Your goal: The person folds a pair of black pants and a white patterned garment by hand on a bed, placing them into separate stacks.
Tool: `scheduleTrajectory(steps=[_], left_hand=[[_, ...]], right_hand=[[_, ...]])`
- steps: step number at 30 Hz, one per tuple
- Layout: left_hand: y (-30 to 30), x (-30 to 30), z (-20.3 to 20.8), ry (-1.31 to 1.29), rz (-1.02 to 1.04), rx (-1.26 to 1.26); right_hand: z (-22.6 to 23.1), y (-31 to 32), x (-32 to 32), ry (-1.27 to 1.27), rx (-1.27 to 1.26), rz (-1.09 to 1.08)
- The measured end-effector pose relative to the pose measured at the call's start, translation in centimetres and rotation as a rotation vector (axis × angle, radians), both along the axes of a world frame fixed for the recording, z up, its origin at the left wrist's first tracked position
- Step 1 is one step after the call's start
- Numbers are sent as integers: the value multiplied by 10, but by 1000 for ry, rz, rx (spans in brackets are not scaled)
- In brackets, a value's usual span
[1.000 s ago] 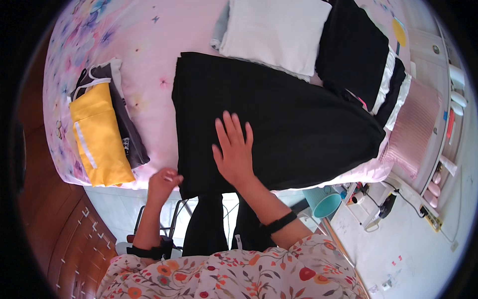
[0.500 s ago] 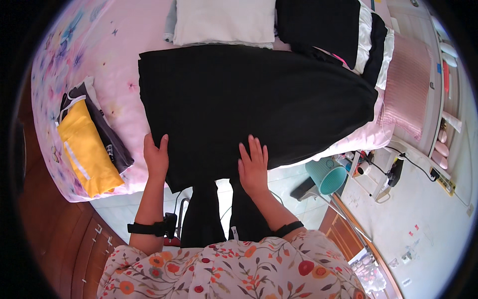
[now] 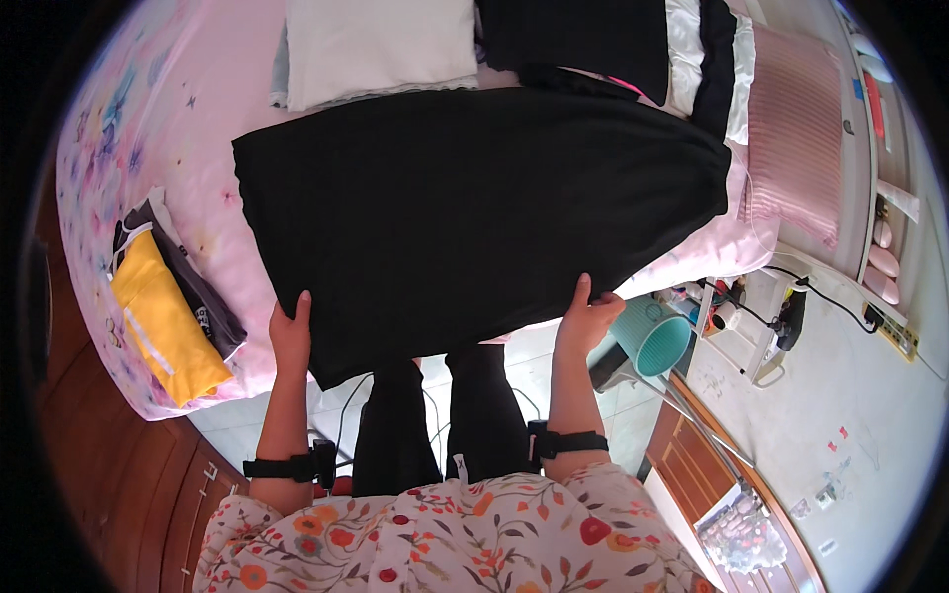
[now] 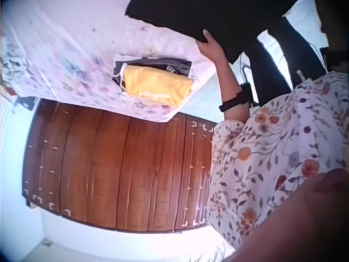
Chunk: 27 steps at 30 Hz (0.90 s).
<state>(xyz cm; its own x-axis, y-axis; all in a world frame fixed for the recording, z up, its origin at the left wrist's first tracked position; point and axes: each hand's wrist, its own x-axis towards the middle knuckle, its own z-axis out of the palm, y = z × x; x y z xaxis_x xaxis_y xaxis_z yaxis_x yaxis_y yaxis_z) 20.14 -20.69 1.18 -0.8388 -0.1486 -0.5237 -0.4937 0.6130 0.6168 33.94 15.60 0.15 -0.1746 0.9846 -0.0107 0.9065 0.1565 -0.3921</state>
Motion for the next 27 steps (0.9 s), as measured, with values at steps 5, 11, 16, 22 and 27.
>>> scheduleTrajectory(steps=[5, 11, 16, 22, 27], left_hand=[[5, 7, -5, 89, 29, 32], [-2, 9, -11, 85, 73, -66], [1, 8, 4, 6, 154, -11], [60, -2, 47, 131, 222, 252], [134, -6, 65, 190, -220, 139]], right_hand=[[-15, 22, 20, 76, -233, 45], [8, 28, 28, -10, -219, 112], [50, 21, -38, 232, -100, 450], [35, -28, -103, 345, -838, 818], [41, -59, -156, 519, -1442, 585]])
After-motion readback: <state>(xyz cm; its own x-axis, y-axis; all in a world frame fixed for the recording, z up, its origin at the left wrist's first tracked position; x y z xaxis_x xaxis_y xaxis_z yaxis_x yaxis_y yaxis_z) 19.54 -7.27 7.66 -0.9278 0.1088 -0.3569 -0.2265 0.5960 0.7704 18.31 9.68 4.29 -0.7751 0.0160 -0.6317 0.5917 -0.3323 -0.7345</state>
